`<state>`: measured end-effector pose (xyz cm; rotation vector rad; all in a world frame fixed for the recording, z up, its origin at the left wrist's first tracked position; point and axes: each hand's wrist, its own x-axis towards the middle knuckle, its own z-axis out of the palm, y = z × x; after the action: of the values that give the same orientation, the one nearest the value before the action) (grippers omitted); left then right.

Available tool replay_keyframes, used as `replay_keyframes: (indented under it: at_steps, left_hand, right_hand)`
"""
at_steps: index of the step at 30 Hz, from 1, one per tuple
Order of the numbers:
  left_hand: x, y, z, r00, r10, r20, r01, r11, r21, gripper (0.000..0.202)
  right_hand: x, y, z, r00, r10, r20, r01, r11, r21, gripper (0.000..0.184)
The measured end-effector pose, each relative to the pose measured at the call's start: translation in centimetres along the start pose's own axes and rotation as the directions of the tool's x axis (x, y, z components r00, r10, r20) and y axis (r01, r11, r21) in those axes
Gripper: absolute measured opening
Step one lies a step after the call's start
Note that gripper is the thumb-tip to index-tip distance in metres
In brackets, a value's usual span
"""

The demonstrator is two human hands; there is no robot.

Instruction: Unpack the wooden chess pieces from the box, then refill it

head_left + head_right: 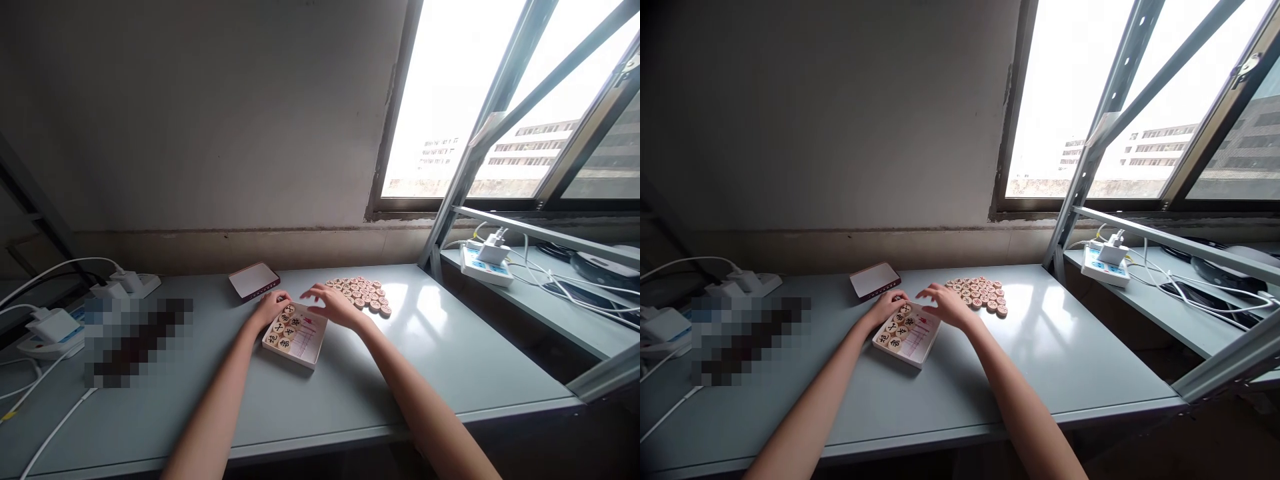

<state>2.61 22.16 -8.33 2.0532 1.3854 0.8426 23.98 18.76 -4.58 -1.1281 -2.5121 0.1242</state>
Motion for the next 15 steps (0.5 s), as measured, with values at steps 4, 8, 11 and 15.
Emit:
replay_keyframes:
  at_steps: [4,8,11,15]
  left_hand:
    - [0.2,-0.2,0.0,0.998,0.034,-0.052,-0.034,0.999,0.000,0.017]
    - [0.2,-0.1,0.1,0.998,0.026,-0.056,-0.025,1.000,0.008,0.017]
    - [0.2,-0.1,0.1,0.998,0.022,-0.053,-0.022,1.000,0.010,0.019]
    - [0.2,-0.1,0.1,0.999,-0.001,-0.044,0.001,1.000,0.001,0.020]
  right_hand:
    - [0.2,-2.6,0.5,0.988,-0.113,0.103,0.117,0.993,-0.031,0.034]
    - [0.3,-3.3,1.0,0.995,-0.087,0.047,0.090,0.994,-0.063,0.029]
    - [0.3,-2.6,0.7,0.998,-0.055,-0.012,0.055,0.998,-0.016,0.020]
    - [0.3,-0.9,0.0,0.999,0.044,0.009,-0.045,0.994,0.101,0.011]
